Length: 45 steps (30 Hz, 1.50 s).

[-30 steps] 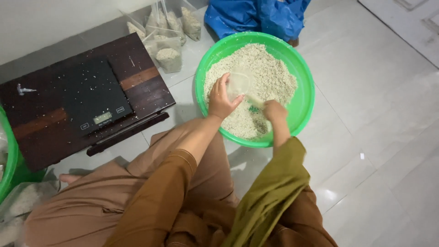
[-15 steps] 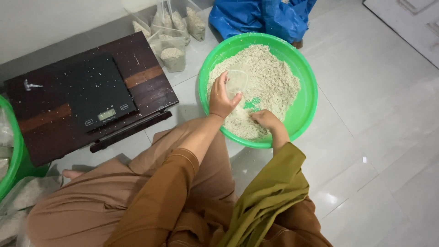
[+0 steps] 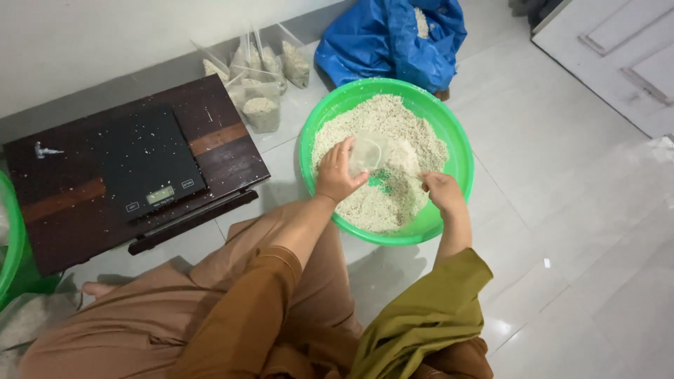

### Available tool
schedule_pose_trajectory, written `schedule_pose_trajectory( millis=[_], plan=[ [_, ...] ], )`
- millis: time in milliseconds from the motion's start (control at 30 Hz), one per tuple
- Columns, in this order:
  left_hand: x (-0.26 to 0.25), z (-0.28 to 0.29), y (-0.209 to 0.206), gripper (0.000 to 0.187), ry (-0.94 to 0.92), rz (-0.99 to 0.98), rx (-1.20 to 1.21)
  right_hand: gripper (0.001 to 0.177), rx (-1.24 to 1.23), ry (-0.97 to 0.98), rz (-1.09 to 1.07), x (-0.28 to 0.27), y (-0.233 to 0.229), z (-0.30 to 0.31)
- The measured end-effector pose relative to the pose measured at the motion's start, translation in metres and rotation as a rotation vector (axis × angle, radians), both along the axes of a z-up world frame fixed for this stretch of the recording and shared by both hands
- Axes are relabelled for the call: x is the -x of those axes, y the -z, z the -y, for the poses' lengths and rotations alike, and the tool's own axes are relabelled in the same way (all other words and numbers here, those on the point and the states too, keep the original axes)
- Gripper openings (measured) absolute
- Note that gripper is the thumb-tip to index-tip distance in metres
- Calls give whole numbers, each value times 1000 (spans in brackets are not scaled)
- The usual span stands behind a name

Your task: Manually portioning and packaging granular food material into small plastic bags using a scoop and a digital scale.

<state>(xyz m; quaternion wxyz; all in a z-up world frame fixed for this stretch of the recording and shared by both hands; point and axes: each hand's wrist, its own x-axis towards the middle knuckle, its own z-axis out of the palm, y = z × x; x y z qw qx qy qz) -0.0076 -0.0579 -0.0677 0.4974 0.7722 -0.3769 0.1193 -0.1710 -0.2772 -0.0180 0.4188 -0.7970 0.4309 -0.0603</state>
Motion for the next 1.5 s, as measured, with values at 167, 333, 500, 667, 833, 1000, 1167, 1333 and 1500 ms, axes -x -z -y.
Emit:
schedule_pose_trajectory(
  millis=[167,333,500,667,833,1000,1167,1333,1500],
  plan=[
    [1,-2,-3,88,26,-32,-154,17,-18,61,102,-12,-58,-28],
    [1,0,1,92,22,-42,-260,25,40,23,143,-8,-81,-47],
    [0,-4,-9,85,48,-122,-264,40,457,-168,-220,-13,-119,-91],
    [3,-8,-18,86,55,-146,-296,31,565,-186,-301,-20,-125,-109],
    [5,-10,-24,85,72,-147,-303,32,643,-216,-365,-19,-103,-96],
    [4,-7,-17,86,56,-118,-320,33,599,-234,-298,-9,-118,-111],
    [3,-6,-7,83,35,-129,-216,35,598,-157,-246,-2,-96,-78],
    [1,-6,-5,85,-21,-104,-112,34,565,-157,-450,-5,14,-30],
    [1,-5,-4,86,-31,-151,-69,38,412,-519,-712,0,72,-37]
  ],
)
